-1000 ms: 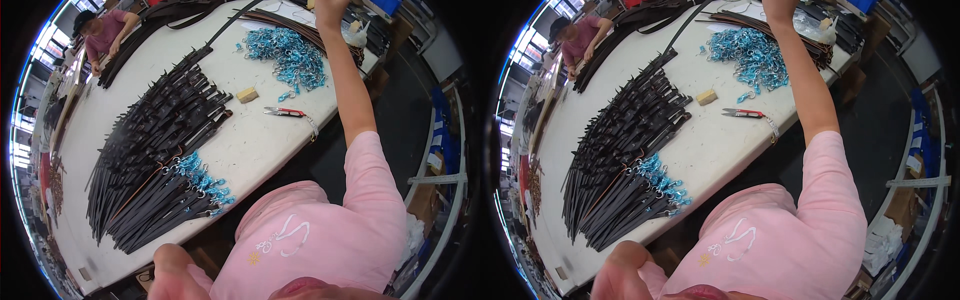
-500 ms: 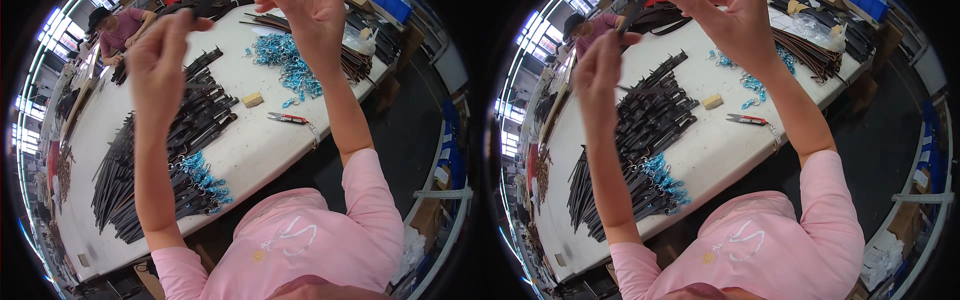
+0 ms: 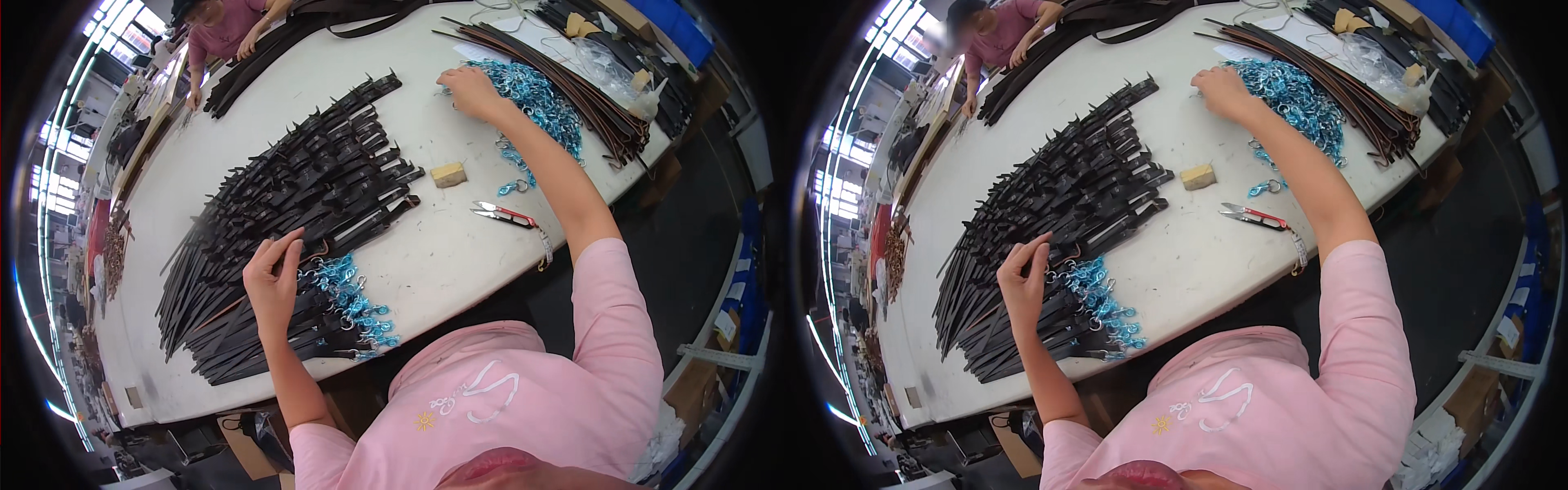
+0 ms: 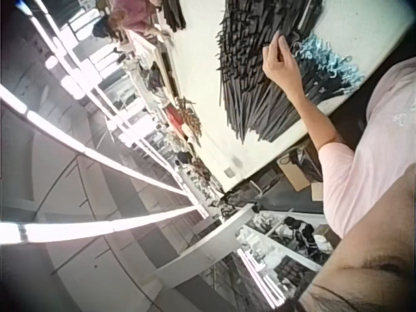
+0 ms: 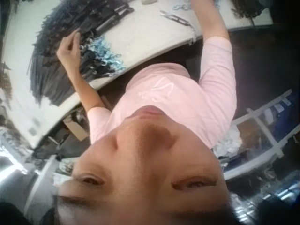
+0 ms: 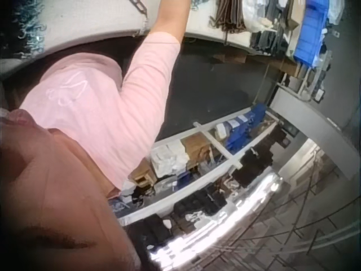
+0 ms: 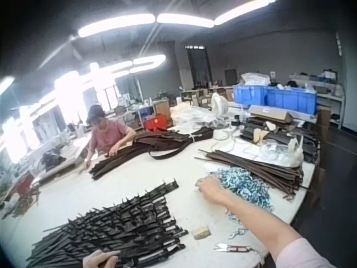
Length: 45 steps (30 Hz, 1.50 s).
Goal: The person assembles keychains by attaching metal clasps to black leather straps. They repeatedly pick up a strap and a clasp, thread the strap through the clasp, and secure it. The person uses a utility knife to trim the ends of the leather straps after assembly. The finished keychains are placed in a pile on the table.
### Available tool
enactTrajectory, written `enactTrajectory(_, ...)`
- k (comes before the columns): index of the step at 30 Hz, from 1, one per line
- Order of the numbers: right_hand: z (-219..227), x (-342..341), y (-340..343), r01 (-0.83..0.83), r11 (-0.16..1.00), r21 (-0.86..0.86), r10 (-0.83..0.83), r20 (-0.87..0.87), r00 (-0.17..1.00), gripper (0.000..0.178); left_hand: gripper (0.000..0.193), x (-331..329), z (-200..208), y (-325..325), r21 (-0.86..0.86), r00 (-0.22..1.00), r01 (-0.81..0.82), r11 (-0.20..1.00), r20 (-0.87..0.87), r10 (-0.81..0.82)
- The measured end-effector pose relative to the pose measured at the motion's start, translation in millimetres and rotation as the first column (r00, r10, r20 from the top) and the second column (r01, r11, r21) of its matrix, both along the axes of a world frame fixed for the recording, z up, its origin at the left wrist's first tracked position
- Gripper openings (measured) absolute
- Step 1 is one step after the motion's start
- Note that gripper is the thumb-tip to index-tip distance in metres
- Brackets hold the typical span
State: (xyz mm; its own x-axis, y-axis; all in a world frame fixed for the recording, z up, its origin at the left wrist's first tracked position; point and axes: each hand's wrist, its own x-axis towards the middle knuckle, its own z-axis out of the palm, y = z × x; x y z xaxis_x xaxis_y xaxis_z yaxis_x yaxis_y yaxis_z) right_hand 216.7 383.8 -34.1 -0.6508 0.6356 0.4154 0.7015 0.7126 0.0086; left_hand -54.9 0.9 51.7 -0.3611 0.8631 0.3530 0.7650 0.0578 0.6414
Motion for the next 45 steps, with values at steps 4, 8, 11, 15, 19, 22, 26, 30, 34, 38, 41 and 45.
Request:
enactTrajectory(4,-4,-17,28,-0.003,0.999,-0.038,0.009,0.17,0.985,0.016,0.034,-1,-9,-3,-0.049,1.0,-0.02,0.999,0.005,0.02)
enactTrajectory(8,-11,-7,44,-0.074,0.993,0.094,0.061,0.141,0.988,0.01,0.032,-8,-24,2,-0.039,0.99,0.131,0.991,-0.055,-0.133)
enactTrajectory(11,-13,-7,37,-0.087,0.984,0.155,0.062,0.157,0.986,0.006,0.026,-9,-30,4,-0.038,0.989,0.146,0.989,-0.025,-0.147)
enactTrajectory(15,13,-13,10,-0.142,0.95,0.277,0.133,0.053,0.99,0.013,0.02,-8,-33,4,0.019,0.986,0.169,0.986,0.001,-0.169)
enactTrajectory(19,56,-35,-48,-0.071,0.997,0.019,0.073,-0.335,0.939,0.015,0.017,-3,-31,1,-0.007,0.988,0.148,0.989,0.037,-0.147)
enactTrajectory(22,101,-50,-127,-0.333,0.911,-0.242,0.121,-0.616,0.778,0.019,0.017,-3,-19,3,-0.024,0.997,0.056,0.998,-0.059,-0.057)
enactTrajectory(26,97,-63,-208,-0.802,0.319,-0.506,-0.013,-0.848,0.53,0.02,0.016,-4,-11,13,-0.038,0.988,-0.021,0.999,0.152,0.027)
enactTrajectory(30,58,-74,-228,-0.726,0.014,-0.687,-0.215,-0.711,0.669,0.022,0.035,6,-15,27,-0.176,0.861,0.17,0.97,0.505,-0.059)
enactTrajectory(34,41,-76,-231,-0.675,-0.04,-0.737,-0.251,-0.646,0.721,0.023,0.03,14,-36,27,-0.196,0.82,0.302,0.933,0.552,-0.15)
enactTrajectory(38,34,-76,-234,-0.68,-0.065,-0.731,-0.302,-0.635,0.711,0.018,0.026,10,-41,26,-0.197,0.8,0.325,0.925,0.579,-0.158)
enactTrajectory(41,32,-76,-233,-0.662,-0.103,-0.743,-0.328,-0.603,0.728,0.016,0.025,11,-42,25,-0.198,0.802,0.304,0.932,0.581,-0.138)
enactTrajectory(45,35,-76,-234,-0.651,-0.157,-0.743,-0.331,-0.582,0.743,0.016,0.025,7,-41,25,-0.299,0.843,0.281,0.912,0.53,-0.086)
